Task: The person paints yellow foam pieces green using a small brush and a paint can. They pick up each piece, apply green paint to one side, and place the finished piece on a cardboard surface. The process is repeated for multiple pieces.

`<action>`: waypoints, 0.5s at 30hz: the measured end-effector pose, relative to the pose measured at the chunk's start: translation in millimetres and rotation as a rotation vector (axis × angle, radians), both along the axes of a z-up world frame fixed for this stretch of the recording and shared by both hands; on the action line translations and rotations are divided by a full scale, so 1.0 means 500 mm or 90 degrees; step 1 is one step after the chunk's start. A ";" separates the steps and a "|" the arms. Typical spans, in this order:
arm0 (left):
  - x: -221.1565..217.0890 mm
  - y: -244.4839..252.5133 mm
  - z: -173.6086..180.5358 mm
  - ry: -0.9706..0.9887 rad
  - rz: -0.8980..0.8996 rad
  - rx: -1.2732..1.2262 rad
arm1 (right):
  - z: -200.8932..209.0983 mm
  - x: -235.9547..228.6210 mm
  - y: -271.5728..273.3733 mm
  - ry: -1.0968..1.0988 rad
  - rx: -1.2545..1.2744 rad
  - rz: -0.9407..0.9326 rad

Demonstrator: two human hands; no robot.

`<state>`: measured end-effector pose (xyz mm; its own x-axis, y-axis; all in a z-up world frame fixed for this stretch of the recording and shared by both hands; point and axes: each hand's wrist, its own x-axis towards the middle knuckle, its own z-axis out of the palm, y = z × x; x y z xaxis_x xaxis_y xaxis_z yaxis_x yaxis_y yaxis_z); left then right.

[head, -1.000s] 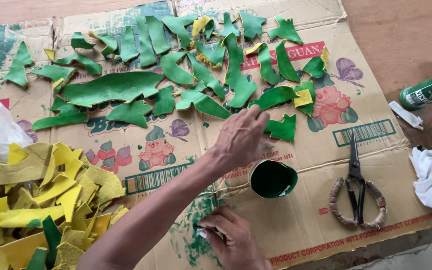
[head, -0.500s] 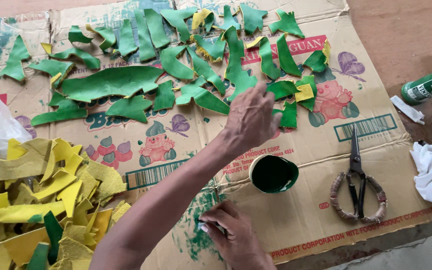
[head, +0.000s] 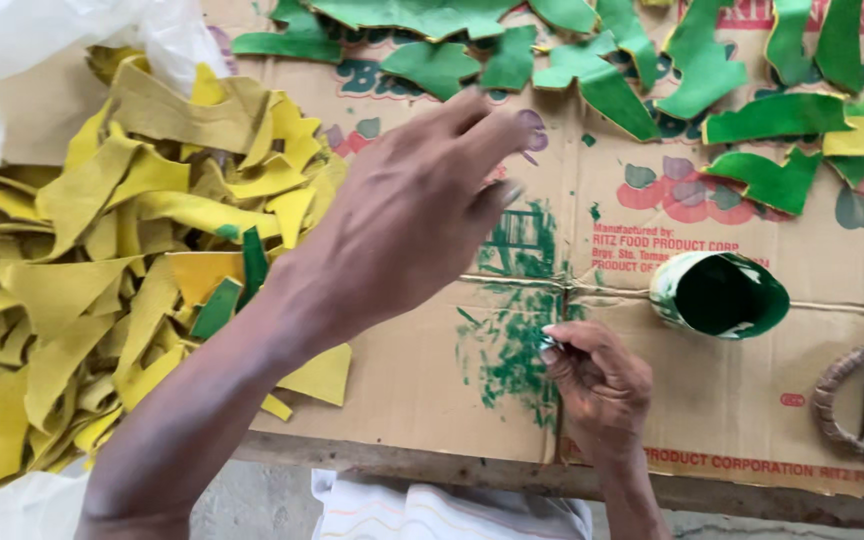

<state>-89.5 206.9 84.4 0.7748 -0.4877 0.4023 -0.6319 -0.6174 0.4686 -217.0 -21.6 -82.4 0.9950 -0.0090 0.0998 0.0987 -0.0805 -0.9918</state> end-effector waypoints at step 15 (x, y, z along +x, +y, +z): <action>-0.149 0.133 -0.177 0.227 0.252 0.162 | 0.021 0.000 0.023 -0.052 -0.228 -0.030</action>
